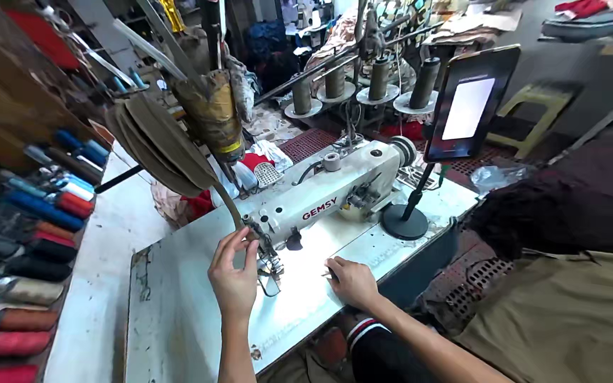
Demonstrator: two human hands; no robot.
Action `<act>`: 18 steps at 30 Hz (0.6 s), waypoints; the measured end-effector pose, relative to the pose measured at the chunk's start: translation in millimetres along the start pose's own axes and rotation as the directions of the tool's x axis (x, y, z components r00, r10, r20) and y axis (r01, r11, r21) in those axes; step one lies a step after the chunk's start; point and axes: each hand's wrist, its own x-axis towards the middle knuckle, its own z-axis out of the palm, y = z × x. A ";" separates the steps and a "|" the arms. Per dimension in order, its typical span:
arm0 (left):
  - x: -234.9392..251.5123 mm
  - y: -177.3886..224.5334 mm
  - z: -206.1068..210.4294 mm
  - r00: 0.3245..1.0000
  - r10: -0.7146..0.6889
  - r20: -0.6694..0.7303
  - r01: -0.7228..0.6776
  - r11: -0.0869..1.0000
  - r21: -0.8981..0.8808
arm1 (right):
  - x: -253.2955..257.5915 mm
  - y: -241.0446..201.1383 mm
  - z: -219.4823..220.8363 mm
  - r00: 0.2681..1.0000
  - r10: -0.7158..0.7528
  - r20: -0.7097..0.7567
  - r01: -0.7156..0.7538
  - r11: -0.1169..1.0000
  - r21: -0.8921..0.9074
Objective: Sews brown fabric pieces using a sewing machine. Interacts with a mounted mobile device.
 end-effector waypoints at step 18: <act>-16.9 12.0 -1.5 0.959 -0.257 0.116 0.279 0.923 -0.264 | -0.4 3.6 -6.4 0.998 0.000 0.068 -0.003 0.999 0.052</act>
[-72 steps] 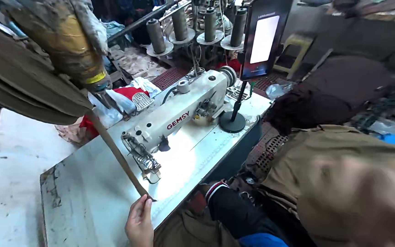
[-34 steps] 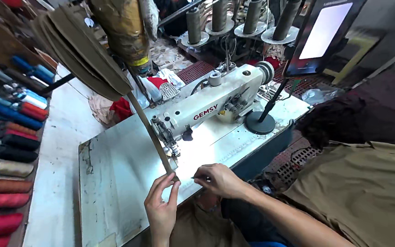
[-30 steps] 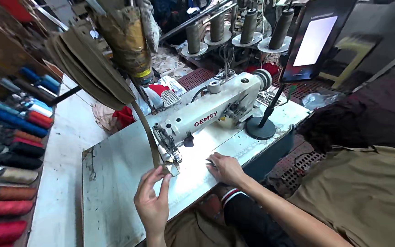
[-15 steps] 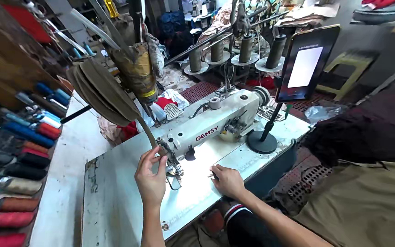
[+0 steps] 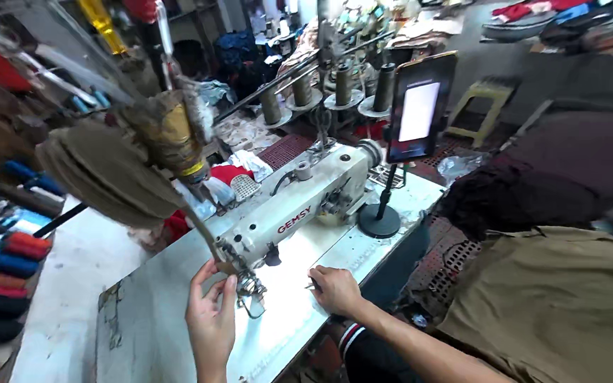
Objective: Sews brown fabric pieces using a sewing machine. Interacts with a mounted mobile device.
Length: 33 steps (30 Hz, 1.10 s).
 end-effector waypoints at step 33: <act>-24.9 -18.0 18.0 0.999 -0.001 -0.050 0.000 1.000 -0.003 | -5.8 34.5 -109.9 0.942 -0.021 -0.336 0.156 0.912 0.380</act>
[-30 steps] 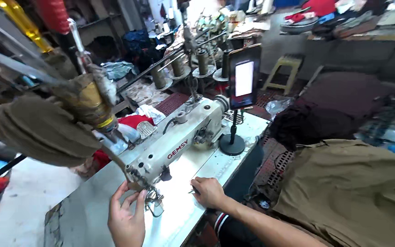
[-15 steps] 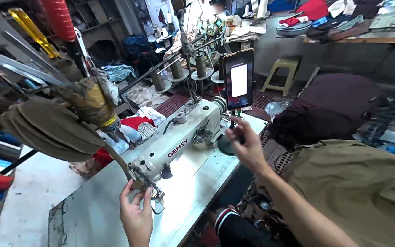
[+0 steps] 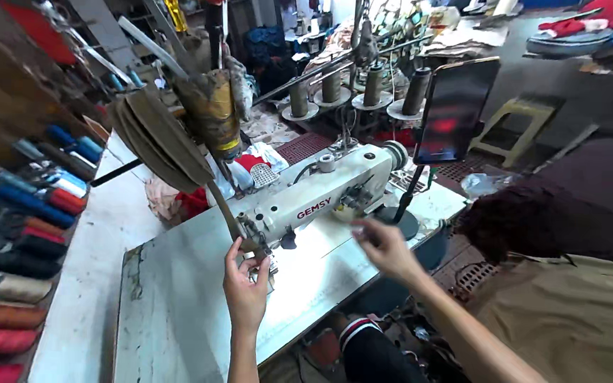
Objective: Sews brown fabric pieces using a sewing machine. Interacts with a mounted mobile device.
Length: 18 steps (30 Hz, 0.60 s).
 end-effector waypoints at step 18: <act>-12.1 -8.3 7.1 0.995 0.083 -0.047 -0.085 0.996 -0.027 | -27.9 38.1 100.9 0.979 0.065 0.191 0.020 0.911 -0.412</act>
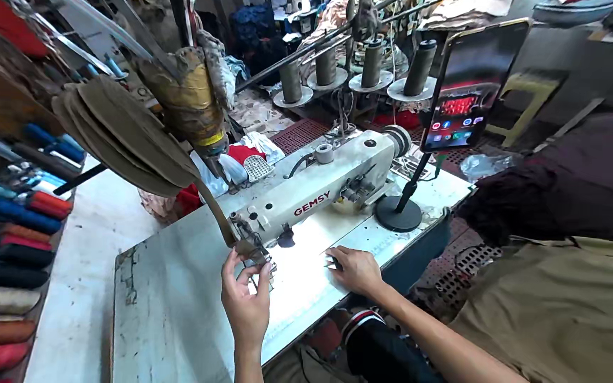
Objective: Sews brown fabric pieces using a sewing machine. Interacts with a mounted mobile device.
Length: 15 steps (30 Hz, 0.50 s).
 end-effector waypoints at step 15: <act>-32.8 -10.9 4.5 0.951 -0.305 0.049 0.309 0.945 -0.104 | 0.5 -0.6 -1.3 1.000 0.017 0.003 -0.017 1.000 0.007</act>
